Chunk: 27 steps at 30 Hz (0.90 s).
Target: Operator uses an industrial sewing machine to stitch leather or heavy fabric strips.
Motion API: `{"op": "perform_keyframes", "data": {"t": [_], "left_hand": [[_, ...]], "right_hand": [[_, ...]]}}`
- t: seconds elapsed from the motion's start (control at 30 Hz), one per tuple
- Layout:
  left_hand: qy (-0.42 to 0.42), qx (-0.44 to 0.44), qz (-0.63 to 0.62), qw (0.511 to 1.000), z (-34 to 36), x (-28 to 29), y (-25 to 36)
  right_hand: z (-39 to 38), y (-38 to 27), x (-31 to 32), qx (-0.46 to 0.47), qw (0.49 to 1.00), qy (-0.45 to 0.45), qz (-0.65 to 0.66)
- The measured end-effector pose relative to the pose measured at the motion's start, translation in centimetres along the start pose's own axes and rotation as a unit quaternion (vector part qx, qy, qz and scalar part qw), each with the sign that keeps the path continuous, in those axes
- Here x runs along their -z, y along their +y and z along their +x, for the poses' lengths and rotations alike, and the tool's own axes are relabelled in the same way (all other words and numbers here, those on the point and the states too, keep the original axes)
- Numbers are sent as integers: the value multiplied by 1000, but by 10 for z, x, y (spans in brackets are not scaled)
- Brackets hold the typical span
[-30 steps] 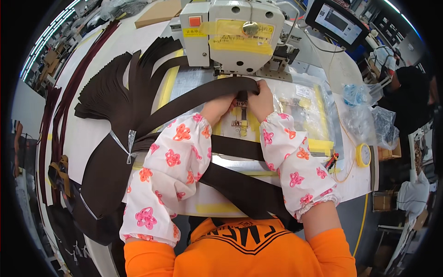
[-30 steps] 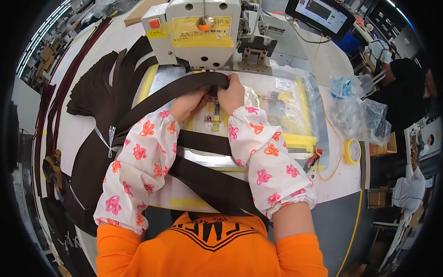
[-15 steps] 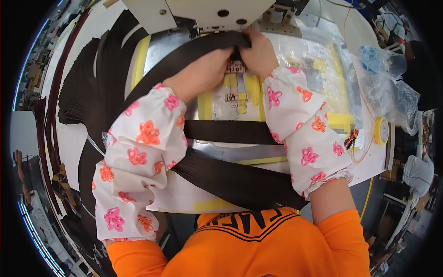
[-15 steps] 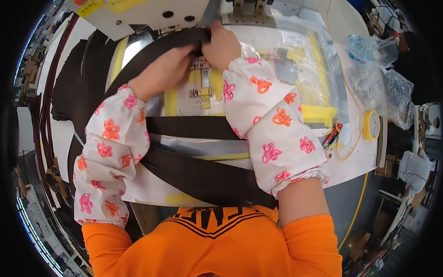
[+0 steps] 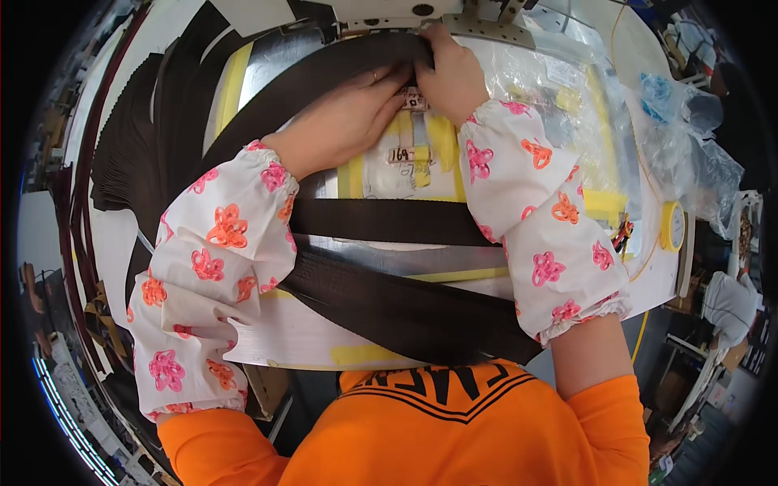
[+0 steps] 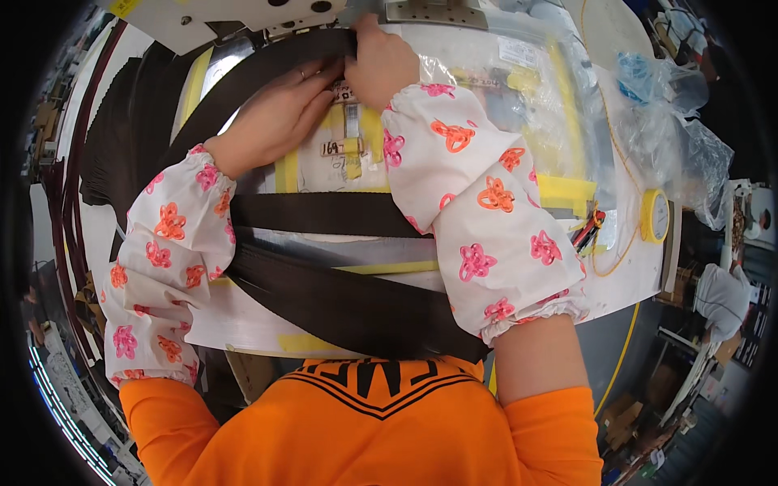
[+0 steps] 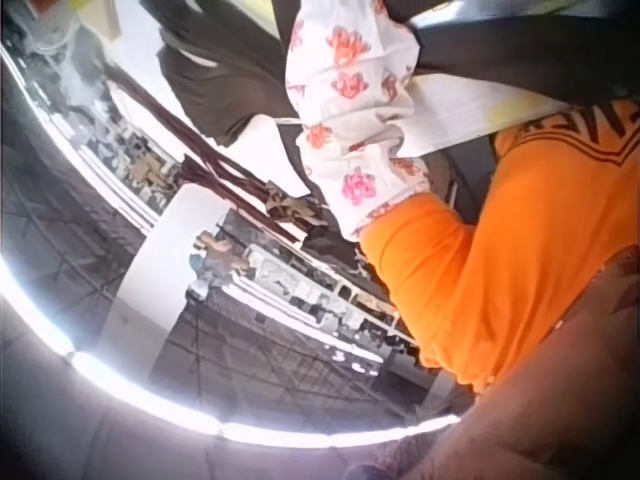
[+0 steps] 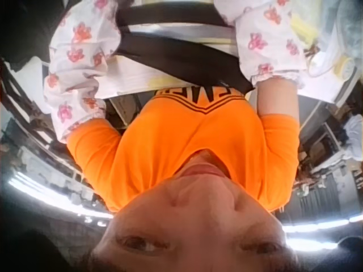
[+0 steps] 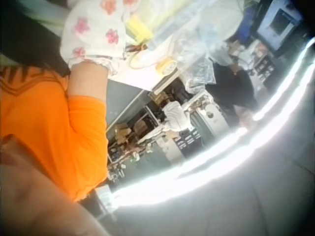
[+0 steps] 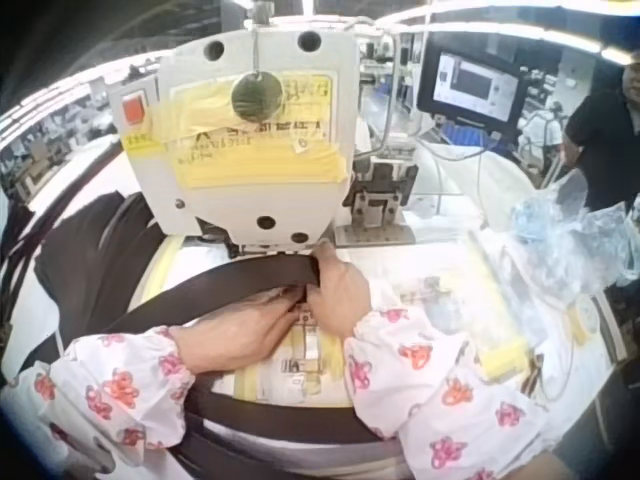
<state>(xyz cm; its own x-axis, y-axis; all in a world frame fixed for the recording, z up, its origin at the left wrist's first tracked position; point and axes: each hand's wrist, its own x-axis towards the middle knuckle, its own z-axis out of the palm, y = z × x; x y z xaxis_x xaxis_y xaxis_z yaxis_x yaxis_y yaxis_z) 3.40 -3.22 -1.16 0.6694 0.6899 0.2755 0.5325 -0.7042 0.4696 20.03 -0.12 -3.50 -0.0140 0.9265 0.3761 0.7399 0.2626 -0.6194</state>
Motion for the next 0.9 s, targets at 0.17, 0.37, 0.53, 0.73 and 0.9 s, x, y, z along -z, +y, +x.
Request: {"op": "perform_keyframes", "data": {"t": [0.17, 0.37, 0.53, 0.73, 0.9], "left_hand": [[-40, 32, -112, 992, -2, 6, -7], [-86, 31, -54, 994, 7, 17, -2], [-103, 40, -117, 987, 6, 18, -12], [-62, -29, -63, 996, 4, 12, -18], [-174, 56, -218, 959, 6, 21, -24]], "right_hand": [[-5, -17, 3, -53, 997, 5, -58], [-3, -6, 2, -6, 1000, -2, 2], [-12, 1, 12, -83, 974, -52, 203], [-32, -2, 26, 36, 978, -74, 194], [-37, 6, 27, 87, 978, -52, 180]]}}
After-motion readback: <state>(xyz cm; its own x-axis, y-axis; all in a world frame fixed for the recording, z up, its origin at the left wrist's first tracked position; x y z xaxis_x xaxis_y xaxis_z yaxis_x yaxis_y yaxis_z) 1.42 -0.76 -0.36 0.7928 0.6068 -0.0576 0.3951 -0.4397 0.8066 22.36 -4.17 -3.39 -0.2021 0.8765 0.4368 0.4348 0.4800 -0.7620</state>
